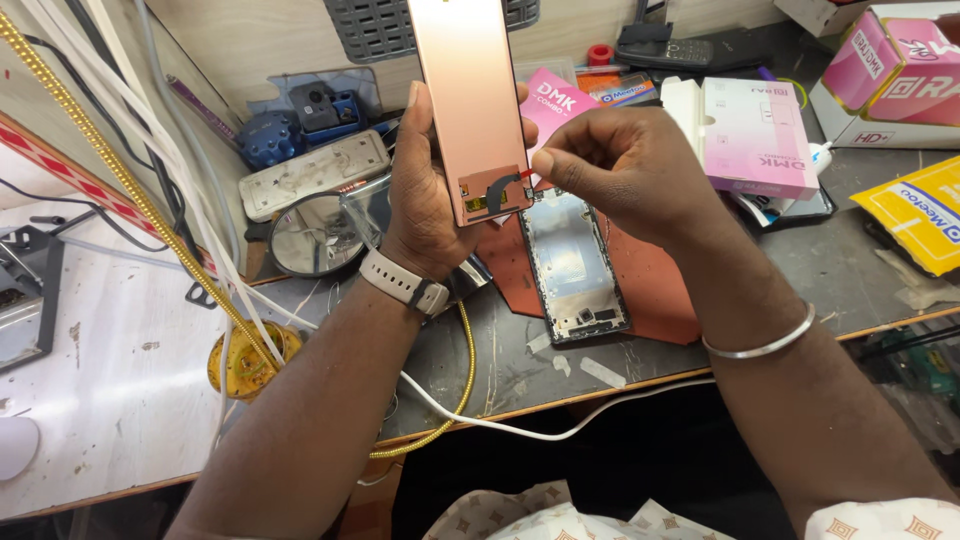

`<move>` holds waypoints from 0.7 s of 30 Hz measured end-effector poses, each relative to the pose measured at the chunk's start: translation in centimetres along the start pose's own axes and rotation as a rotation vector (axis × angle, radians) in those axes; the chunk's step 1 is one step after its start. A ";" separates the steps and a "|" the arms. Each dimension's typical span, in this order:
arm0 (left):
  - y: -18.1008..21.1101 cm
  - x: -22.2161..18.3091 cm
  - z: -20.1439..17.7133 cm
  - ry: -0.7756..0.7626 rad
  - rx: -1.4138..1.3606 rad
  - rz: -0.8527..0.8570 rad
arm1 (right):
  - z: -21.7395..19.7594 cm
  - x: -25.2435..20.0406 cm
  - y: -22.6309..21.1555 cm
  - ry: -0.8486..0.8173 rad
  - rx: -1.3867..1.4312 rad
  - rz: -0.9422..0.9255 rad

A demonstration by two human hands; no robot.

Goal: The person uses a metal tool to pry and remove the old screen from a smartphone frame. They then open a pink box, remove a new screen assembly from a plastic bag, and peel off protective films from the new screen.

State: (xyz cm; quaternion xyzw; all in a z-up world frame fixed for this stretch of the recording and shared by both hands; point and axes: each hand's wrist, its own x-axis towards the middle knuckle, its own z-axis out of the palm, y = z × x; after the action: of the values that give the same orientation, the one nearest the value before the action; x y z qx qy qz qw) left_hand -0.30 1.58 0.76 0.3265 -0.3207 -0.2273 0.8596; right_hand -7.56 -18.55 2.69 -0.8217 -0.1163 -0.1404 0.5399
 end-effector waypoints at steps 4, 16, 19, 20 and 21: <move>0.1 0.1 0.3 0.029 0.030 -0.002 | 0.2 0.0 -0.1 -0.028 -0.010 0.098; -0.6 0.6 -0.6 0.102 0.112 0.019 | 0.1 -0.5 -0.1 -0.149 -0.100 -0.069; -0.5 0.6 -0.5 0.108 0.119 0.015 | 0.7 -0.2 -0.2 -0.029 -0.041 -0.013; -0.5 0.6 -0.5 0.121 0.121 0.009 | 0.6 -0.1 -0.3 -0.020 -0.034 0.003; -0.5 0.5 -0.5 0.122 0.123 0.004 | 0.4 0.0 -0.4 -0.010 -0.028 0.020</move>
State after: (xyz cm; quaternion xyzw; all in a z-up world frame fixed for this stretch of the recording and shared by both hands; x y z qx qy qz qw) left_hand 0.31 1.08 0.34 0.3912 -0.2817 -0.1853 0.8563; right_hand -7.67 -18.07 2.87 -0.8310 -0.1090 -0.1324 0.5291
